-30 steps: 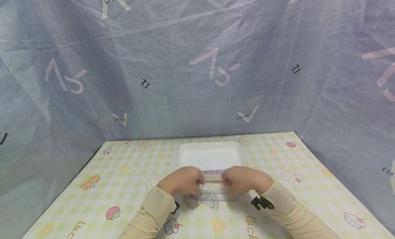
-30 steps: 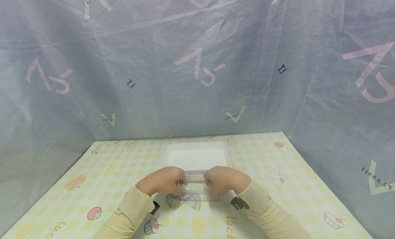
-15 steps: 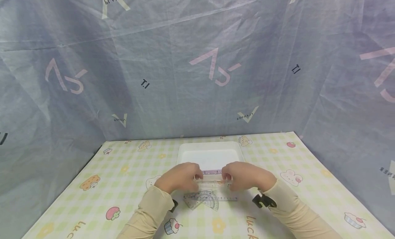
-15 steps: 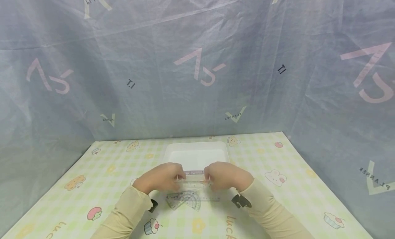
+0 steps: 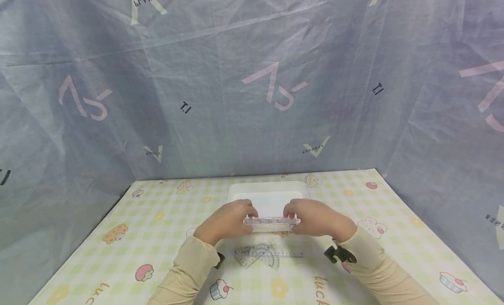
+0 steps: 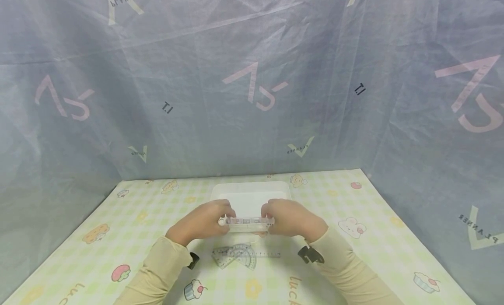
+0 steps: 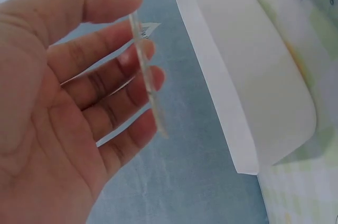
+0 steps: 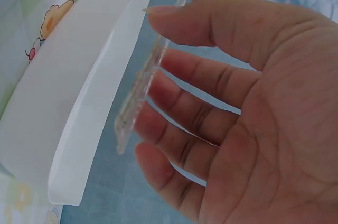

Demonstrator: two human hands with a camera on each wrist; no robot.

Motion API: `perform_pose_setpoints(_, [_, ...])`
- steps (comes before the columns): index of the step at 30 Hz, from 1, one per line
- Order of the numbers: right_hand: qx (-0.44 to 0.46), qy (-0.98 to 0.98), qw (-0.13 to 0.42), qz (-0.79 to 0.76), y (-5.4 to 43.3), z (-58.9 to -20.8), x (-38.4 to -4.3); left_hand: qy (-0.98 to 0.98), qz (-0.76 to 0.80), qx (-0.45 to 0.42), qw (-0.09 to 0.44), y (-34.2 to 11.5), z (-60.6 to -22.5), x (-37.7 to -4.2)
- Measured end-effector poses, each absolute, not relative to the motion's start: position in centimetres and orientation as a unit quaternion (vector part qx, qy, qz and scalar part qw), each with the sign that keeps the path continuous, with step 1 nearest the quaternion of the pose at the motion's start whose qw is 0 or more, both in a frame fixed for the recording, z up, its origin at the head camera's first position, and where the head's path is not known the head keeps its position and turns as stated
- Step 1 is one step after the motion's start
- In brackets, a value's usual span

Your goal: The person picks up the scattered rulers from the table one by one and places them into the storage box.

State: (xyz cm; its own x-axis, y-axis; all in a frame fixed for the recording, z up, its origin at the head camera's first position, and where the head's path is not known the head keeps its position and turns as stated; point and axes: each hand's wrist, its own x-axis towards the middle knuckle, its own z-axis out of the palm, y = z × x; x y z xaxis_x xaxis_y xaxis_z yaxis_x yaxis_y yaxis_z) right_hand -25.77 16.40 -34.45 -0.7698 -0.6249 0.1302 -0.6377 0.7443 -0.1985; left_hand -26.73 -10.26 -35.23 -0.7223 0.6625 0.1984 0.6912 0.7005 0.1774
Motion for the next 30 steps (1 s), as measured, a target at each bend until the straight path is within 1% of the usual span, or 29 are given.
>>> perform_pose_setpoints(10, [0.353, -0.924, 0.065, 0.133, 17.0, -34.6, -26.4, -0.909, -0.130, -0.381, 0.108, -10.7, -35.1, -27.0])
perform_pose_setpoints(15, [0.362, -0.916, 0.074, 0.152, 17.2, -34.6, -26.7, -0.908, -0.153, -0.375, 0.111, -10.9, -35.2, -27.2])
perform_pose_setpoints(22, [0.344, -0.923, 0.084, 0.153, 17.2, -34.9, -27.0, -0.900, -0.184, -0.376, 0.124, -11.1, -35.6, -27.7])
perform_pose_setpoints(30, [0.330, -0.926, 0.089, 0.162, 17.3, -36.2, -27.9, -0.902, -0.195, -0.369, 0.108, -11.2, -36.5, -28.2])
